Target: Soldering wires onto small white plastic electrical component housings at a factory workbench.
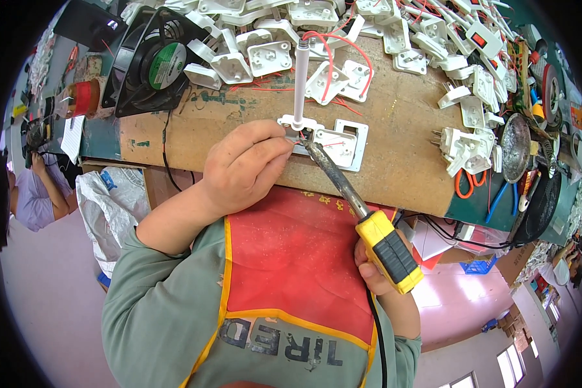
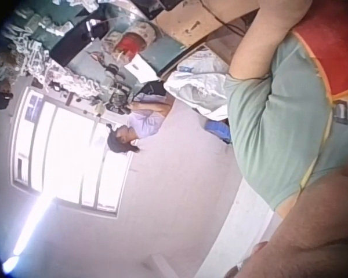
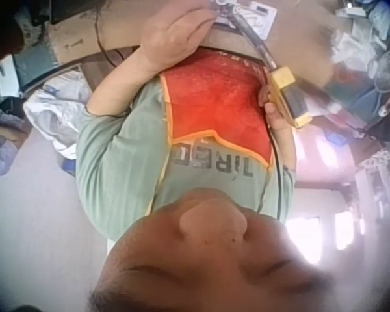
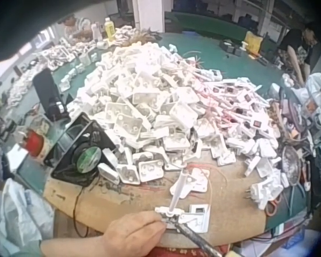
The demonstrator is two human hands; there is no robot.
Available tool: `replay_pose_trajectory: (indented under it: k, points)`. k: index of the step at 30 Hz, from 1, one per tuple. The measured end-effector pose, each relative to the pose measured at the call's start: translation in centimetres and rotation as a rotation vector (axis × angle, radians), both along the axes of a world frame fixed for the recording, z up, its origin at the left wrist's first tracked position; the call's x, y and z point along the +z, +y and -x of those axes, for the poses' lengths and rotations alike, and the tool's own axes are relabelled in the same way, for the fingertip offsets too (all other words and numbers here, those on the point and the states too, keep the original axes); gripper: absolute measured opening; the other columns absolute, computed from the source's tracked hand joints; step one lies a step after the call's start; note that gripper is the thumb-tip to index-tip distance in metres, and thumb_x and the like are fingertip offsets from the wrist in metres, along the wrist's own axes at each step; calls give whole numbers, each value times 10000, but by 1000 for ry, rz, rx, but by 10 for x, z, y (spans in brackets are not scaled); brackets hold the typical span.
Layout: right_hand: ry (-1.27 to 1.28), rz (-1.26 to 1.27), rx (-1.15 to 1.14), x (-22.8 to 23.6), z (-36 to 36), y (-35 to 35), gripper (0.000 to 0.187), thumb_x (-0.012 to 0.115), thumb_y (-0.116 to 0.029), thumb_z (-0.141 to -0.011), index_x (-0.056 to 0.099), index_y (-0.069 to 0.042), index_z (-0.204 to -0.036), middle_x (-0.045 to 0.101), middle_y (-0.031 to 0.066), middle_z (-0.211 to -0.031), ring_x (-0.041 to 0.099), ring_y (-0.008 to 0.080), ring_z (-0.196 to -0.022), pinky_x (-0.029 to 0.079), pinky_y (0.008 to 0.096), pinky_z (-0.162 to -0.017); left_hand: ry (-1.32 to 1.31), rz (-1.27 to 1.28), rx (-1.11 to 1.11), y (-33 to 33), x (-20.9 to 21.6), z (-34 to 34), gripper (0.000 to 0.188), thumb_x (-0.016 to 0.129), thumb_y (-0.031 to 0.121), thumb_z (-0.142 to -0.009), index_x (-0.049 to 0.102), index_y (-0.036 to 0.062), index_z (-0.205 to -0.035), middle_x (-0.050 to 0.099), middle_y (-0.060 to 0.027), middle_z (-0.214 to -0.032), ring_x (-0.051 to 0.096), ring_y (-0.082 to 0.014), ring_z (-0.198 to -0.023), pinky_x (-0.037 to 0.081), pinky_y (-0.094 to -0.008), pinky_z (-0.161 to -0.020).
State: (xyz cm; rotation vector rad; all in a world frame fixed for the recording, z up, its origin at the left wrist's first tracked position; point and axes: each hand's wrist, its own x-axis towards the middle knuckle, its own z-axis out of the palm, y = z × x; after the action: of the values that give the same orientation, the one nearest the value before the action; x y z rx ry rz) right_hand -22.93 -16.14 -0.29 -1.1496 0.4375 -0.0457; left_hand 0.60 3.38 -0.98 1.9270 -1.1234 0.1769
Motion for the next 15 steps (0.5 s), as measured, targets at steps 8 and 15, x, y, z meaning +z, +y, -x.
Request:
replay_pose_trajectory:
  k: [8, 15]
  points:
    - [-35, -3, 25, 6, -5, -1, 442, 820, -294, -747, 525, -22, -931, 549, 45, -727, 528, 127, -592, 443, 252, -528, -4, -2, -3, 0, 0, 0, 229, 723, -22, -721, 652, 26, -933, 622, -95, -963, 641, -239, -817, 534, -311, -670]
    - [-40, 132, 22, 19, -15, 1, 745, 740, -519, -760, 471, -31, -1255, 450, -9, -620, 463, 137, -512, 387, 283, -502, 1, 2, -4, -1, 1, 0, 230, 720, -35, -715, 652, 21, -927, 622, -98, -958, 641, -243, -814, 535, -312, -666]
